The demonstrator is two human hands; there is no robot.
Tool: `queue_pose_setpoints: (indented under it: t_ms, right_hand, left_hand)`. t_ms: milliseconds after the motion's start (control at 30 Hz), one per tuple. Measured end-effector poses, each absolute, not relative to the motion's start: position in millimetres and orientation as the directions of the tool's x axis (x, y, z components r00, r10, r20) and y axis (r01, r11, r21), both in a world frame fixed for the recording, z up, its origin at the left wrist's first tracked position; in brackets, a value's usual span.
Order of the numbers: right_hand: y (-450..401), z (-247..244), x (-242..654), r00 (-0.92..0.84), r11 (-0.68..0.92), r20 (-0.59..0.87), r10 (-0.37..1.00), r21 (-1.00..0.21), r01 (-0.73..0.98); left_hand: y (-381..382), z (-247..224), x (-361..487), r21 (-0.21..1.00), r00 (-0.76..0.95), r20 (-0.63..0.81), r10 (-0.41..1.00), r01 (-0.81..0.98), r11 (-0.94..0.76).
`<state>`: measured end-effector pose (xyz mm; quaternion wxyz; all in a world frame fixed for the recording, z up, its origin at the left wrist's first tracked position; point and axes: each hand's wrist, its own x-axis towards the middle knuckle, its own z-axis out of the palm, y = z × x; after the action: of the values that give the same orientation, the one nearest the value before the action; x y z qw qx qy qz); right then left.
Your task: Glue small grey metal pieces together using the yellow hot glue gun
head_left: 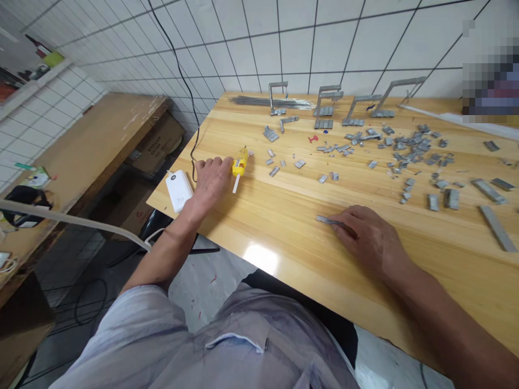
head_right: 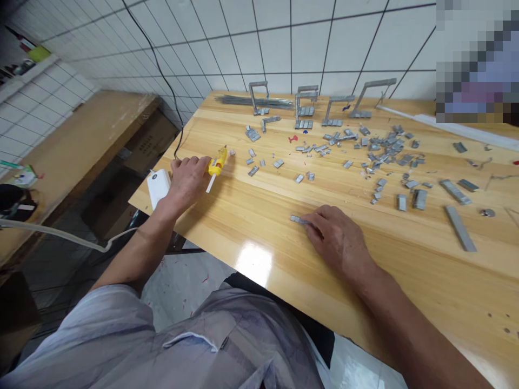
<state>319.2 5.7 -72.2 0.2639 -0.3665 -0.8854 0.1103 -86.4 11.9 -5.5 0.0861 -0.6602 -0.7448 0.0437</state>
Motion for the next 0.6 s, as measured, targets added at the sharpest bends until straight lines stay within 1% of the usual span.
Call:
queue_pose_setpoints:
  t_ms: [267,467,600]
  right_hand:
    - [6,-75,319,-0.589,0.721,0.416,0.693,-0.369,0.587]
    - [6,-75,320,-0.588,0.706,0.390,0.708,-0.385,0.595]
    - [6,-74,319,-0.592,0.720,0.410,0.694,-0.373,0.585]
  left_hand:
    - [15,-13,-89,-0.188,-0.058,0.030,0.998,0.980,0.063]
    - [8,-1,-85,-0.230,-0.035,-0.018,0.999,0.973,0.030]
    - [8,4,-83,-0.247,-0.016,-0.040,0.999,0.969,0.006]
